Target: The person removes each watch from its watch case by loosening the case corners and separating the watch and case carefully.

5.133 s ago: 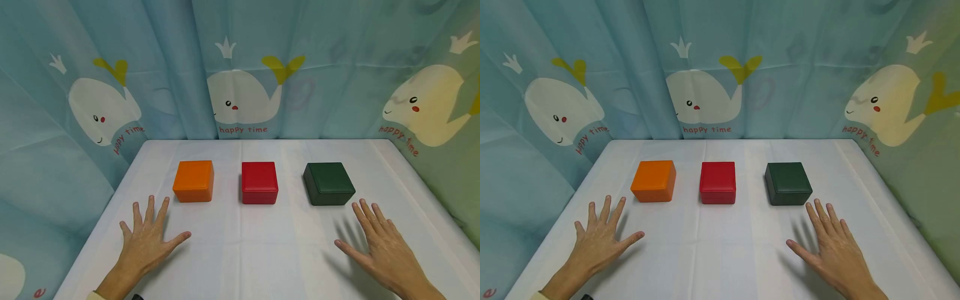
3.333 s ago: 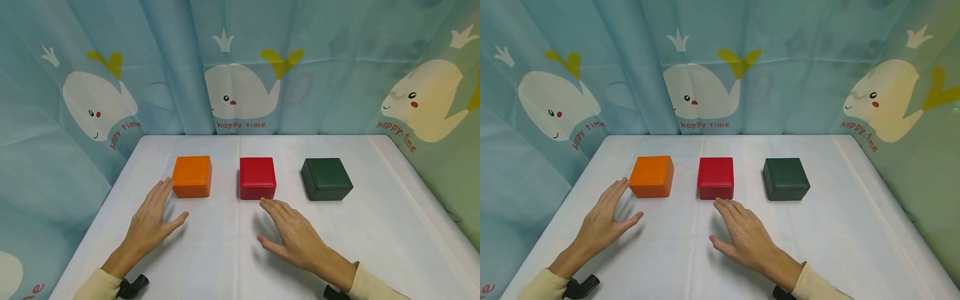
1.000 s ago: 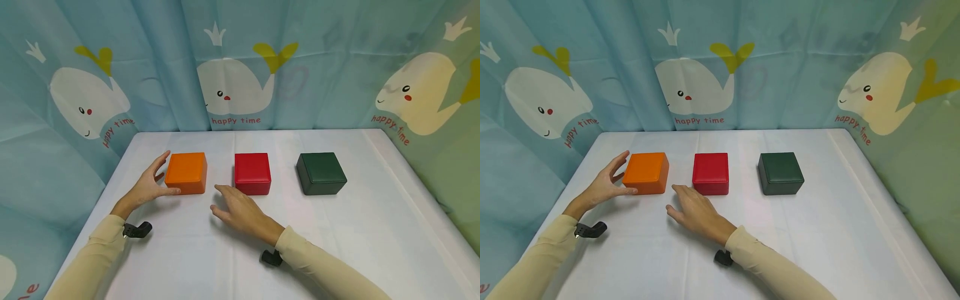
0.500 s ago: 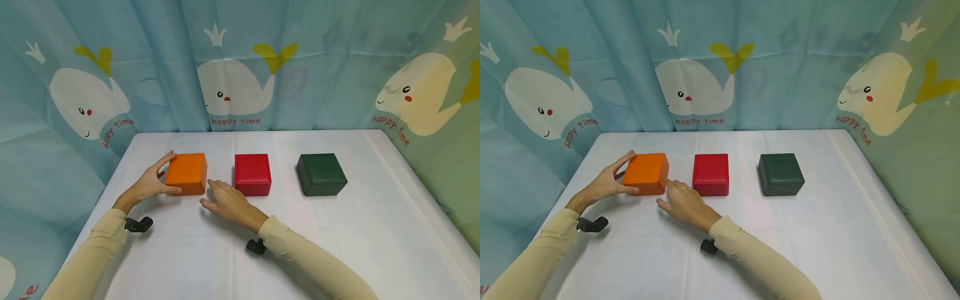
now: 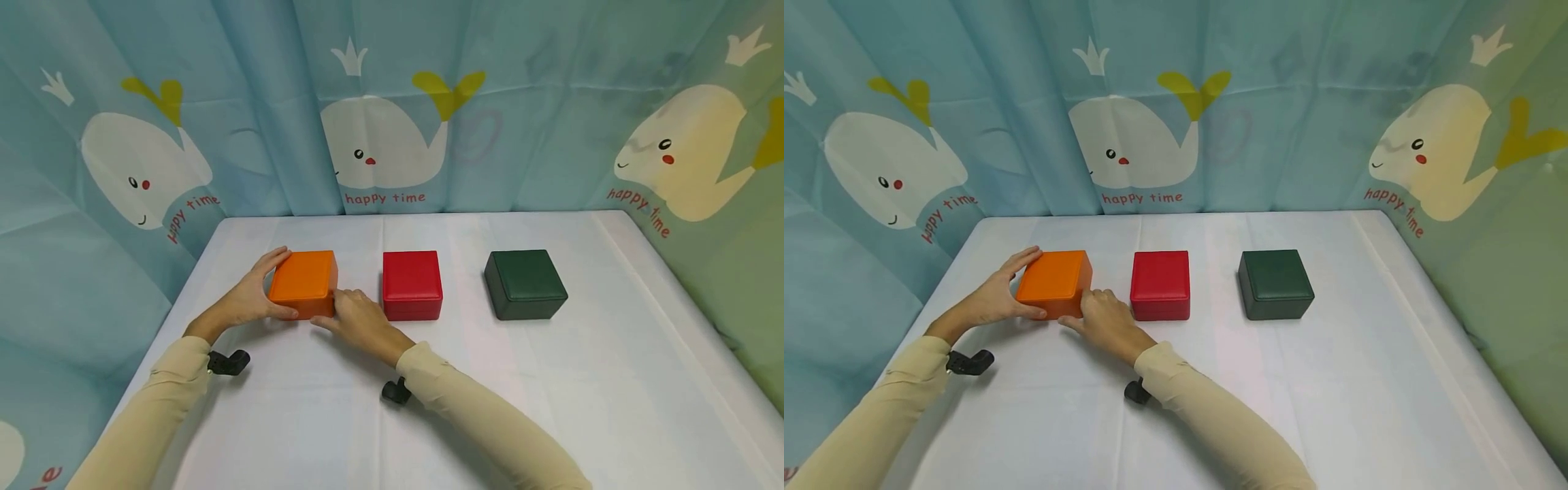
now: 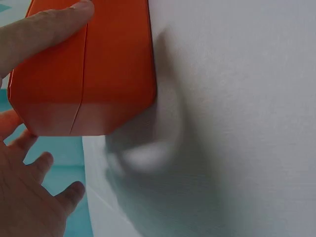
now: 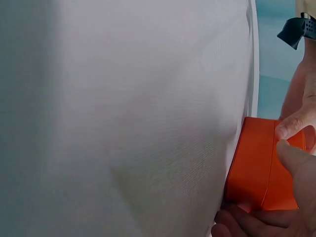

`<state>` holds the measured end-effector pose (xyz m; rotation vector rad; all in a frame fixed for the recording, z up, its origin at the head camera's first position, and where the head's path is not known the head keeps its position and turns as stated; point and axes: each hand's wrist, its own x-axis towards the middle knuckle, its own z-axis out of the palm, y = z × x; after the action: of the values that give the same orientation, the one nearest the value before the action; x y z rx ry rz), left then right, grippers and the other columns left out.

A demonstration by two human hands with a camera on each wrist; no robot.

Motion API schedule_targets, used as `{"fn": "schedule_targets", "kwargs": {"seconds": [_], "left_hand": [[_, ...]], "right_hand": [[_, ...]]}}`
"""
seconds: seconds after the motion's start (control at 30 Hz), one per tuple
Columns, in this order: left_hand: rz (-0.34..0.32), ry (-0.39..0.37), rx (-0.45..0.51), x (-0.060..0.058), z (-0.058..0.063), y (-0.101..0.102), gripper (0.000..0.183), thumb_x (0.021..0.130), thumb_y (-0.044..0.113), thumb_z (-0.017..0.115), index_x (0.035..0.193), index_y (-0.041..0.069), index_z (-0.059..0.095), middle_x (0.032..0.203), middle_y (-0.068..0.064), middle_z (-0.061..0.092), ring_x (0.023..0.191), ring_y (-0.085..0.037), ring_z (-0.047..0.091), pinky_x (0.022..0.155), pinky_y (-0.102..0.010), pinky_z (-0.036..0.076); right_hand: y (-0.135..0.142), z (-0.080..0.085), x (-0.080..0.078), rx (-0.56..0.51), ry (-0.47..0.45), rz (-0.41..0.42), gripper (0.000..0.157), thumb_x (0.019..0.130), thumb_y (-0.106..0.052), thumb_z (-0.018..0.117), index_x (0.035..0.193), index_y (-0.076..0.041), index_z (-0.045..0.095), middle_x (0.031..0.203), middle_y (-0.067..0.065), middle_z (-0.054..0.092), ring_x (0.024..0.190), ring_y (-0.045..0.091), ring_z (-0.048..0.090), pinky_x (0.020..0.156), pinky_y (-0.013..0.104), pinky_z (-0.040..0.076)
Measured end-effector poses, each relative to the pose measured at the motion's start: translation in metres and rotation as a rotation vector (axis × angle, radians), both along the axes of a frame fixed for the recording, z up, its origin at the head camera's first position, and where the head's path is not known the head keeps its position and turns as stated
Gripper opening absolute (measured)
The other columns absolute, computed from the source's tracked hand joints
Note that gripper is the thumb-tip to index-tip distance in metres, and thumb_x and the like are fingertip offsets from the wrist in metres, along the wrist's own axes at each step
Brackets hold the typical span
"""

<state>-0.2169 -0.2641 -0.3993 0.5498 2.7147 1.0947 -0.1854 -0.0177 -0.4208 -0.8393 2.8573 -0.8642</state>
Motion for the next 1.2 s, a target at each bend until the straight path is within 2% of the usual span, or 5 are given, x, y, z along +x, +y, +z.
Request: {"fn": "schedule_targets", "kwargs": {"seconds": [0.13,0.4,0.63,0.8,1.2], "left_hand": [[0.011,0.022,-0.058,-0.003,0.002,0.000,0.117,0.069,0.027,0.096,0.159,-0.001,0.026,0.166,-0.016,0.016,0.149,-0.044,0.015,0.112,-0.070,0.017],[0.016,0.026,-0.126,-0.009,0.010,0.001,0.114,0.066,0.034,0.098,0.155,0.000,0.035,0.162,-0.016,0.026,0.145,-0.043,0.025,0.111,-0.068,0.025],[-0.005,0.010,-0.086,-0.012,0.015,0.000,0.109,0.066,0.027,0.098,0.151,-0.005,0.039,0.158,-0.020,0.032,0.141,-0.041,0.032,0.111,-0.061,0.032],[-0.009,-0.008,-0.051,-0.014,0.015,-0.003,0.105,0.067,0.025,0.097,0.150,-0.005,0.041,0.157,-0.021,0.033,0.140,-0.040,0.034,0.109,-0.060,0.035],[-0.014,-0.039,-0.046,-0.020,0.021,-0.003,0.102,0.068,0.025,0.097,0.149,-0.004,0.043,0.156,-0.021,0.036,0.138,-0.041,0.037,0.112,-0.058,0.031]], "right_hand": [[-0.004,0.000,-0.003,0.054,0.005,-0.054,0.040,0.094,-0.045,0.072,0.106,-0.007,0.069,0.079,-0.002,0.060,0.078,0.017,0.058,0.060,0.026,0.046],[-0.007,0.000,-0.007,0.094,0.002,-0.116,0.042,0.094,-0.046,0.071,0.109,-0.006,0.070,0.083,-0.001,0.063,0.081,0.016,0.059,0.066,0.029,0.051],[-0.009,-0.001,-0.007,0.098,0.009,-0.121,0.042,0.093,-0.044,0.074,0.108,-0.005,0.070,0.083,0.000,0.063,0.080,0.016,0.059,0.068,0.029,0.051],[-0.010,0.001,-0.008,0.082,-0.040,-0.141,0.040,0.091,-0.042,0.077,0.106,-0.006,0.069,0.075,-0.002,0.058,0.073,0.016,0.055,0.061,0.026,0.044],[-0.013,0.009,-0.008,0.078,-0.101,-0.187,0.039,0.089,-0.041,0.080,0.101,-0.006,0.069,0.071,-0.001,0.056,0.068,0.016,0.054,0.057,0.026,0.041]]}}
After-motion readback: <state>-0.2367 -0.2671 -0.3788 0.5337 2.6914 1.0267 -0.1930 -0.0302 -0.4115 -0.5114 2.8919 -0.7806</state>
